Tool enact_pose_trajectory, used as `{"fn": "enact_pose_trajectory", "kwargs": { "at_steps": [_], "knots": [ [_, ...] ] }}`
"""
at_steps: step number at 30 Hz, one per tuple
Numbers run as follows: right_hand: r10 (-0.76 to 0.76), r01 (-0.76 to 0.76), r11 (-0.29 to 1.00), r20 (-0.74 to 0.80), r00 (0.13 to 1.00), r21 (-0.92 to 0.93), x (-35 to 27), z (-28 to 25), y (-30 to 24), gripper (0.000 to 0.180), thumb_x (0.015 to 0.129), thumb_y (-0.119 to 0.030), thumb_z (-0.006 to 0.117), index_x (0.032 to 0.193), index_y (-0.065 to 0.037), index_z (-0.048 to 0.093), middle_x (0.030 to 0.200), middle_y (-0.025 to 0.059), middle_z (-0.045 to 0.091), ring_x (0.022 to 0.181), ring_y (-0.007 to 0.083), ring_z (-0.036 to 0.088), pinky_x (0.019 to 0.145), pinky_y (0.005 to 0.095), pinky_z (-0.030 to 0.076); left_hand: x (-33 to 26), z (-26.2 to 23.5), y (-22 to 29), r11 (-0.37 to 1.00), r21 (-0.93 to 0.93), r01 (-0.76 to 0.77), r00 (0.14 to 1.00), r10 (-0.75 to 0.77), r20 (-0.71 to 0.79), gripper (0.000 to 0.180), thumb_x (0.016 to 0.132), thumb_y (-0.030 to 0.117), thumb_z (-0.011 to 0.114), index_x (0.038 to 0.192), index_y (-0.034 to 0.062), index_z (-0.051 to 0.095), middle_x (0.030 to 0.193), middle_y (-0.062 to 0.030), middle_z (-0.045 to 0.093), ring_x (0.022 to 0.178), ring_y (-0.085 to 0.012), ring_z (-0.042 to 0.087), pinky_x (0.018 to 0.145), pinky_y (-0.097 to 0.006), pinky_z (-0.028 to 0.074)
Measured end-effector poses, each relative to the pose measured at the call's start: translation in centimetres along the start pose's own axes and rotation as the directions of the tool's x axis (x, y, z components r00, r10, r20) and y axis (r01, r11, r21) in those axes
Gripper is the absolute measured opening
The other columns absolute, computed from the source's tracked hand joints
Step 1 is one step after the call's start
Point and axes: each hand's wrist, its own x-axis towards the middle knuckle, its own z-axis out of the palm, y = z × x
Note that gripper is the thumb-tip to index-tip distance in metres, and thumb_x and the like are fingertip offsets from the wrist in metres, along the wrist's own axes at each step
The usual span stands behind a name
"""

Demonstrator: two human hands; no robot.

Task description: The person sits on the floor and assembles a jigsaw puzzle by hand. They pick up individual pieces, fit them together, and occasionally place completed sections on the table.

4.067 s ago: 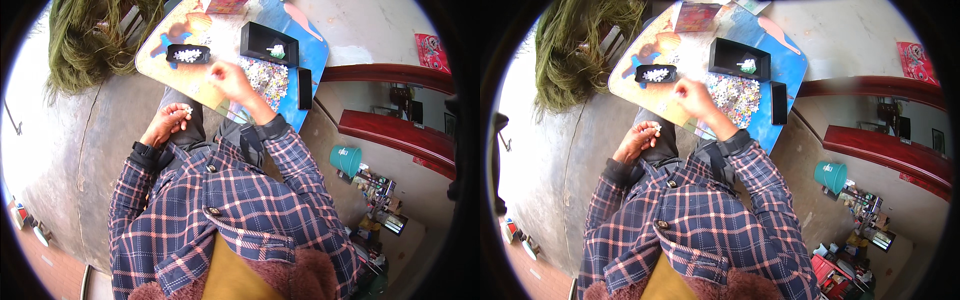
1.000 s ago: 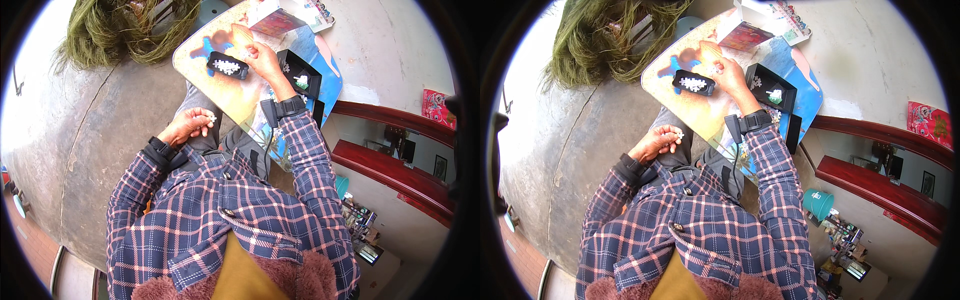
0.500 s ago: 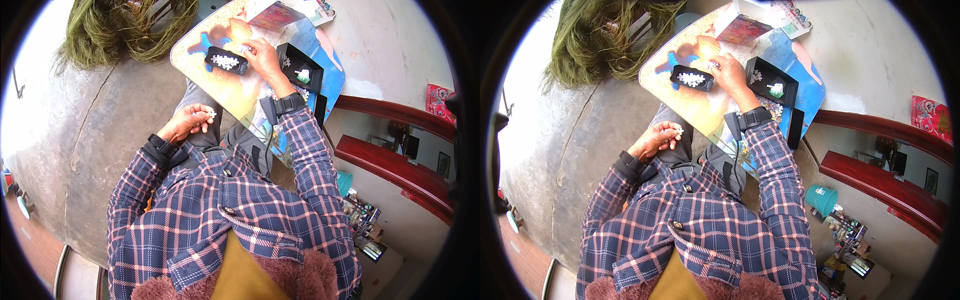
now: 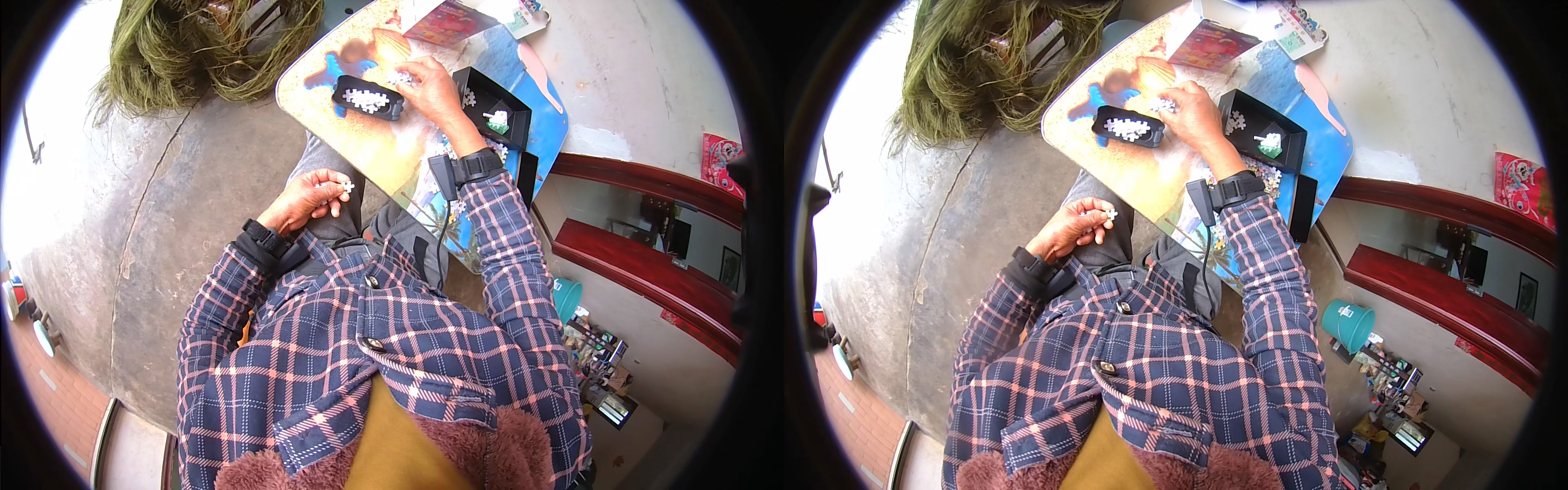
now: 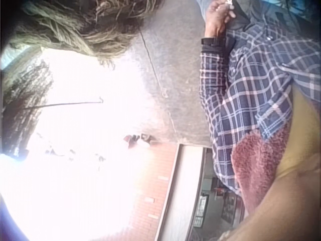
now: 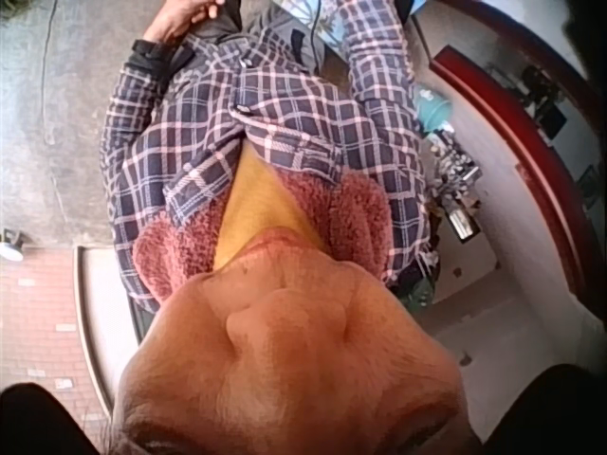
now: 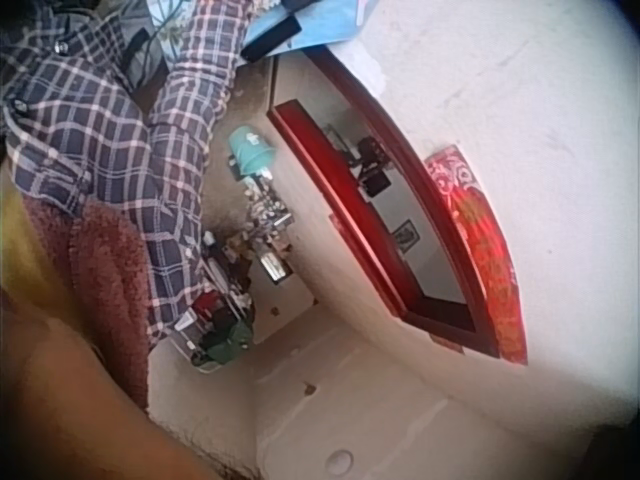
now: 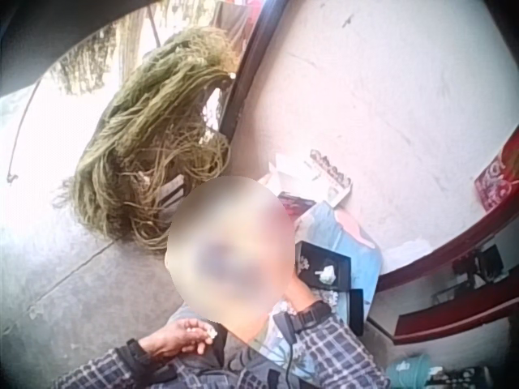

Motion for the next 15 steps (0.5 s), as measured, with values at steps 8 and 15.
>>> {"fn": "enact_pose_trajectory", "kwargs": {
  "at_steps": [8, 15],
  "knots": [
    [-0.015, 0.014, 0.997, -0.012, 1.000, -0.072, -0.18, 0.16, -0.59, 0.018, 0.073, -0.018, 0.074, 0.091, -0.014, 0.072, 0.097, 0.0072, 0.061, 0.097, 0.0269, 0.060, 0.080, 0.0379, 0.051, 0.02, 0.07, 0.05, 1.000, 0.014, 0.005, 1.000, -0.005, -0.014, 0.014, 0.093, 0.010, 0.060, 0.106, 0.0037, 0.061, 0.088, -0.0053, 0.068, 0.061, -0.0083, 0.062, 0.044, -0.014, 0.038],
    [0.008, -0.002, 0.999, -0.108, 0.994, 0.050, -0.07, -0.35, -0.79, 0.021, 0.072, -0.015, 0.075, 0.091, -0.011, 0.068, 0.094, 0.0063, 0.061, 0.078, 0.0212, 0.062, 0.071, 0.0340, 0.052, 0.08, -0.03, 0.08, 1.000, 0.011, 0.008, 1.000, -0.008, -0.011, 0.016, 0.093, 0.011, 0.060, 0.107, 0.0031, 0.061, 0.087, -0.0052, 0.067, 0.062, -0.0082, 0.062, 0.044, -0.014, 0.037]
  ]
}}
